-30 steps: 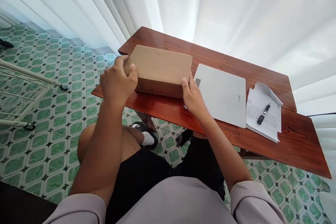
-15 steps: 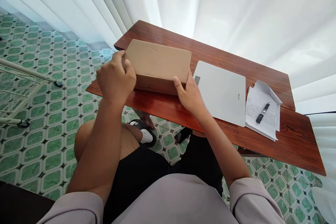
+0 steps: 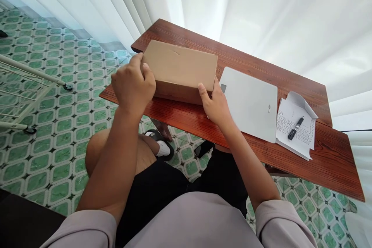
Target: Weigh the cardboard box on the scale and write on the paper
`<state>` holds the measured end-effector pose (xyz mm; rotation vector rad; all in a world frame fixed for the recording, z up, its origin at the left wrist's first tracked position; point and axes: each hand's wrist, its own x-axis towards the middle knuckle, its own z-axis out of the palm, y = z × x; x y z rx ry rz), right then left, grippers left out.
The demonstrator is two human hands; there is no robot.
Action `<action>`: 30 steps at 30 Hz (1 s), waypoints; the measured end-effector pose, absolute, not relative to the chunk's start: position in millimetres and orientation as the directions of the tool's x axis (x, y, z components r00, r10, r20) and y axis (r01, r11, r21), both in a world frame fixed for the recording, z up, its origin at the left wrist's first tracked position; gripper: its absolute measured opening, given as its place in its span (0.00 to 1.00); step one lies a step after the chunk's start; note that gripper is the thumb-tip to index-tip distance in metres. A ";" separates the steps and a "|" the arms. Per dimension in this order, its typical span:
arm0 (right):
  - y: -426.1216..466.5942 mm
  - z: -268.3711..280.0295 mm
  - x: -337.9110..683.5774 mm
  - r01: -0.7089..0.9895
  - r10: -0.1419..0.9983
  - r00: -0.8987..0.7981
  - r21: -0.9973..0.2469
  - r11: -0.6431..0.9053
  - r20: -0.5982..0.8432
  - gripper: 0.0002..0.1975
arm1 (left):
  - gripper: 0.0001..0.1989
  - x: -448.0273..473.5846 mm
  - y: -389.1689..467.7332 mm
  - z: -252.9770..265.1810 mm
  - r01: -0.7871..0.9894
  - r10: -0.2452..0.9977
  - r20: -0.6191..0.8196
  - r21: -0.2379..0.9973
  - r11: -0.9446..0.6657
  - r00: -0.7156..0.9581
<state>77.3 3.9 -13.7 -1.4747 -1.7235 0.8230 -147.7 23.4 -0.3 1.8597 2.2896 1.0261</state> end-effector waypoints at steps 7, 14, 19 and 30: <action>0.5 -12.4 79.3 0.498 0.992 -0.071 -0.858 0.123 0.102 0.40 | 0.32 -148.8 21.6 -0.9 0.776 0.860 0.418 0.629 -0.042 -0.292; -3.4 -5.6 81.9 0.452 0.987 -0.023 -0.879 0.154 0.161 0.39 | 0.34 -149.3 19.6 -2.6 0.511 0.858 0.450 0.813 -0.279 -0.247; -5.4 0.3 86.9 0.435 0.980 -0.002 -0.882 0.182 0.201 0.37 | 0.34 -142.9 18.2 3.0 0.412 0.886 0.412 0.860 -0.301 -0.212; -10.5 4.7 110.5 0.429 0.963 0.046 -0.876 0.220 0.264 0.32 | 0.30 -121.3 14.6 11.3 0.503 0.854 0.471 0.805 -0.314 -0.220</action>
